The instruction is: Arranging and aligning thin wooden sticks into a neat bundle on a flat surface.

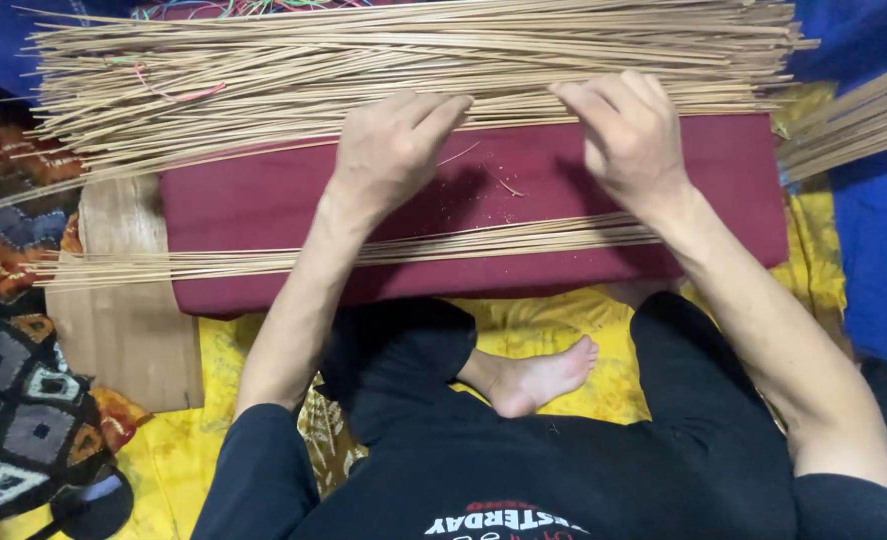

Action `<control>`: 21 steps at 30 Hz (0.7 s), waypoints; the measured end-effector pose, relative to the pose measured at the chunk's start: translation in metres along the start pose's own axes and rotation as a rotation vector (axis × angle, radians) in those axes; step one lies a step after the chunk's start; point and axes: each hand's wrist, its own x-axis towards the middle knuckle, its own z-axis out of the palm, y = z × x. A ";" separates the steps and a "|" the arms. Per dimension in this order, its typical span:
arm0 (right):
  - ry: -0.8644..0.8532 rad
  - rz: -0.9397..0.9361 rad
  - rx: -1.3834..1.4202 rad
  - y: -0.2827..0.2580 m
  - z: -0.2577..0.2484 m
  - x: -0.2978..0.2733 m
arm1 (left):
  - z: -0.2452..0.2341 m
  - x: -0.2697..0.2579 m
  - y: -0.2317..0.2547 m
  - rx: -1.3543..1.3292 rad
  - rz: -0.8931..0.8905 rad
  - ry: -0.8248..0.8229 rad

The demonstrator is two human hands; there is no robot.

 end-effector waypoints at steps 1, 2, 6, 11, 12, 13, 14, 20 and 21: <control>-0.025 -0.047 0.016 -0.014 -0.002 0.002 | 0.002 -0.002 0.012 -0.053 0.033 -0.040; -0.048 -0.097 0.029 -0.027 -0.004 0.005 | 0.005 -0.002 0.025 -0.105 0.066 -0.076; -0.079 -0.111 0.141 -0.012 -0.026 -0.003 | -0.017 -0.005 0.023 -0.105 0.084 -0.043; -0.329 0.019 -0.011 0.043 -0.053 -0.037 | -0.041 -0.029 0.016 -0.086 -0.048 -0.137; -0.332 0.018 -0.010 0.042 -0.058 -0.041 | -0.040 -0.031 0.017 -0.088 -0.050 -0.138; -0.401 0.042 -0.289 0.042 -0.063 -0.044 | -0.039 -0.033 0.019 -0.091 -0.055 -0.139; -0.471 0.067 -0.569 0.041 -0.069 -0.050 | -0.036 -0.036 0.022 -0.100 -0.059 -0.143; -0.372 -0.032 -0.123 -0.027 -0.073 -0.016 | -0.034 -0.035 0.036 -0.200 -0.049 -0.148; -0.374 -0.024 -0.124 -0.037 -0.065 -0.019 | -0.034 -0.031 0.042 -0.206 -0.045 -0.151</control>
